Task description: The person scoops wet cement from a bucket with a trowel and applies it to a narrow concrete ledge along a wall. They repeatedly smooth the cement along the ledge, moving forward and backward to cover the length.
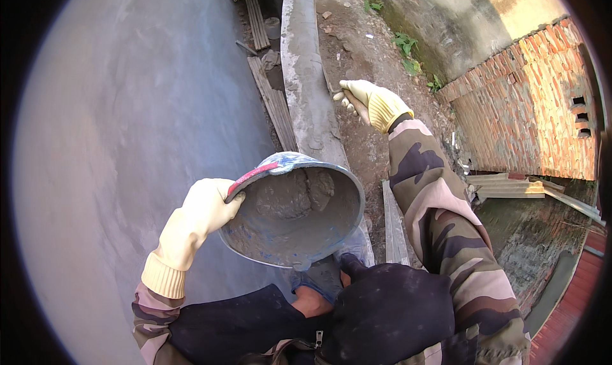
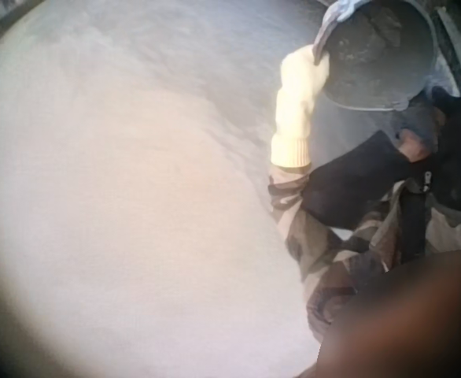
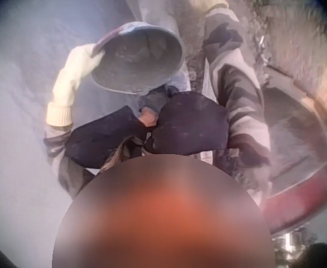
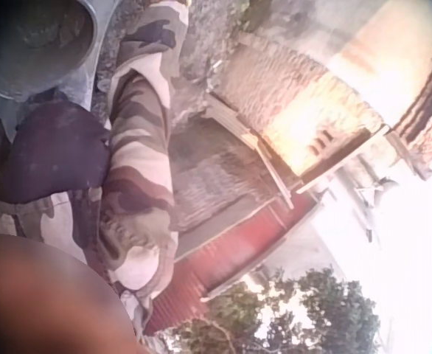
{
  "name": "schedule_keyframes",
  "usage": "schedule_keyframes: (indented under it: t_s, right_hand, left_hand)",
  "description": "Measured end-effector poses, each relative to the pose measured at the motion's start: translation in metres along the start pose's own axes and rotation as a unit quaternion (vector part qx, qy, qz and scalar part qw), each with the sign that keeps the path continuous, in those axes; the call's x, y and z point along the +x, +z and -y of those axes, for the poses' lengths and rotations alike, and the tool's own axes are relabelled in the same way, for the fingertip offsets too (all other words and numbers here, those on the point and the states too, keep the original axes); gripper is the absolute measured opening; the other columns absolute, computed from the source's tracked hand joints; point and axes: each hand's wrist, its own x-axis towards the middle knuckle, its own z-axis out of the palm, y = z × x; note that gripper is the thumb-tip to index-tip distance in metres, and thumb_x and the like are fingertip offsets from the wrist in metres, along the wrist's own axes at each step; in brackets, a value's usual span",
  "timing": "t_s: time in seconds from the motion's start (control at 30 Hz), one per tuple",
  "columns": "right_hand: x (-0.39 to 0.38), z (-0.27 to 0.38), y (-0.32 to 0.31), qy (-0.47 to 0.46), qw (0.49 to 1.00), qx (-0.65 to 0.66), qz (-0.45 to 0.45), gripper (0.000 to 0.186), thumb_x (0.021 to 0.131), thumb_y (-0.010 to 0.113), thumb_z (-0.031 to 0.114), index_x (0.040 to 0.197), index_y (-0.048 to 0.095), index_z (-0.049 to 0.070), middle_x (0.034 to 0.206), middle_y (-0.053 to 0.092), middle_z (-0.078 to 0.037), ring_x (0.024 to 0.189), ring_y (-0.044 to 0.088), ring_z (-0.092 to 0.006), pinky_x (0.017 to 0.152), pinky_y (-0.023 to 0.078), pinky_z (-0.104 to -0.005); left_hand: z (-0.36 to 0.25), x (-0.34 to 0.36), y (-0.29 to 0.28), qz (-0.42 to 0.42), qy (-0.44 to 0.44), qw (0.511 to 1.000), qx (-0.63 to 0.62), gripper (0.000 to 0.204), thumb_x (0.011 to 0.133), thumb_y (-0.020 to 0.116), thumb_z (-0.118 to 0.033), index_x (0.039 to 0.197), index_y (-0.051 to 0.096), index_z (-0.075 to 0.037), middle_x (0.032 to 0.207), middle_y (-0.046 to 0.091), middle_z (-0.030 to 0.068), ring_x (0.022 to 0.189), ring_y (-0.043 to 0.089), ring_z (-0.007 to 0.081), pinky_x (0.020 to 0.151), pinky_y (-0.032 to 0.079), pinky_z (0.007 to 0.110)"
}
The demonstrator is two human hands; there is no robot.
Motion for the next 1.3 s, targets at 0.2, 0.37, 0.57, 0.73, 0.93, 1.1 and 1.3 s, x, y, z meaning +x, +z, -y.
schedule_keyframes:
  t_s: [0.2, 0.37, 0.57, 0.73, 0.93, 1.1, 1.3]
  right_hand:
    - [-0.031, -0.050, -0.006, 0.086, 0.994, -0.061, 0.029, 0.045, 0.118, 0.044, 0.040, 0.104, 0.069, 0.005, 0.068, 0.058, 0.000, 0.056, 0.052, -0.0147, 0.054, 0.043, -0.0325]
    - [-0.090, -0.111, -0.017, 0.190, 0.979, -0.020, 0.074, 0.047, 0.119, 0.041, 0.042, 0.100, 0.066, 0.007, 0.063, 0.053, 0.001, 0.052, 0.048, -0.0150, 0.049, 0.042, -0.0324]
    - [-0.101, -0.100, -0.032, 0.007, 0.935, -0.344, -0.090, 0.044, 0.111, 0.060, 0.042, 0.111, 0.071, 0.000, 0.078, 0.066, -0.009, 0.060, 0.062, -0.0192, 0.052, 0.049, -0.0378]
    - [-0.026, -0.036, -0.001, -0.188, 0.826, -0.495, -0.192, 0.048, 0.110, 0.057, 0.047, 0.119, 0.072, 0.001, 0.102, 0.078, -0.022, 0.089, 0.078, -0.0342, 0.080, 0.059, -0.0484]
    - [0.026, 0.001, 0.029, -0.184, 0.782, -0.565, -0.186, 0.050, 0.108, 0.054, 0.045, 0.125, 0.075, 0.003, 0.125, 0.076, -0.027, 0.120, 0.071, -0.0457, 0.105, 0.056, -0.0530]
    - [-0.010, -0.022, 0.058, -0.200, 0.746, -0.631, -0.075, 0.051, 0.108, 0.056, 0.047, 0.124, 0.074, 0.002, 0.126, 0.077, -0.024, 0.121, 0.071, -0.0447, 0.106, 0.055, -0.0526]
    - [-0.009, -0.010, 0.066, -0.250, 0.756, -0.597, -0.096, 0.049, 0.109, 0.055, 0.046, 0.121, 0.075, 0.002, 0.122, 0.077, -0.025, 0.117, 0.072, -0.0451, 0.102, 0.056, -0.0544]
  left_hand:
    - [0.001, -0.002, 0.002, -0.001, -0.035, 0.999, -0.023, 0.021, 0.098, 0.072, -0.021, 0.096, 0.075, -0.001, 0.077, 0.071, 0.0196, 0.069, 0.069, 0.0388, 0.072, 0.056, 0.044]
    - [-0.007, -0.001, 0.000, -0.006, -0.036, 0.999, -0.035, 0.019, 0.099, 0.071, -0.020, 0.102, 0.077, -0.002, 0.077, 0.072, 0.0202, 0.070, 0.071, 0.0374, 0.072, 0.057, 0.044]
    - [-0.012, -0.001, 0.001, -0.025, -0.002, 1.000, -0.009, 0.019, 0.099, 0.071, -0.021, 0.101, 0.077, -0.003, 0.078, 0.071, 0.0205, 0.071, 0.071, 0.0381, 0.073, 0.057, 0.044]
    - [-0.012, -0.001, 0.000, -0.018, -0.013, 1.000, 0.006, 0.020, 0.099, 0.070, -0.023, 0.101, 0.078, -0.005, 0.080, 0.071, 0.0213, 0.075, 0.072, 0.0402, 0.075, 0.057, 0.045]
    - [-0.003, -0.005, 0.006, -0.037, -0.004, 0.999, -0.008, 0.021, 0.099, 0.069, -0.024, 0.101, 0.078, -0.006, 0.082, 0.072, 0.0213, 0.077, 0.072, 0.0420, 0.075, 0.058, 0.046]
    - [-0.004, -0.008, 0.004, -0.008, -0.049, 0.998, -0.025, 0.021, 0.099, 0.069, -0.025, 0.102, 0.079, -0.006, 0.083, 0.073, 0.0216, 0.080, 0.073, 0.0426, 0.077, 0.058, 0.047]
    - [-0.008, -0.005, 0.000, -0.009, -0.036, 0.999, -0.001, 0.021, 0.099, 0.069, -0.024, 0.102, 0.079, -0.006, 0.084, 0.073, 0.0220, 0.080, 0.073, 0.0424, 0.077, 0.058, 0.047]
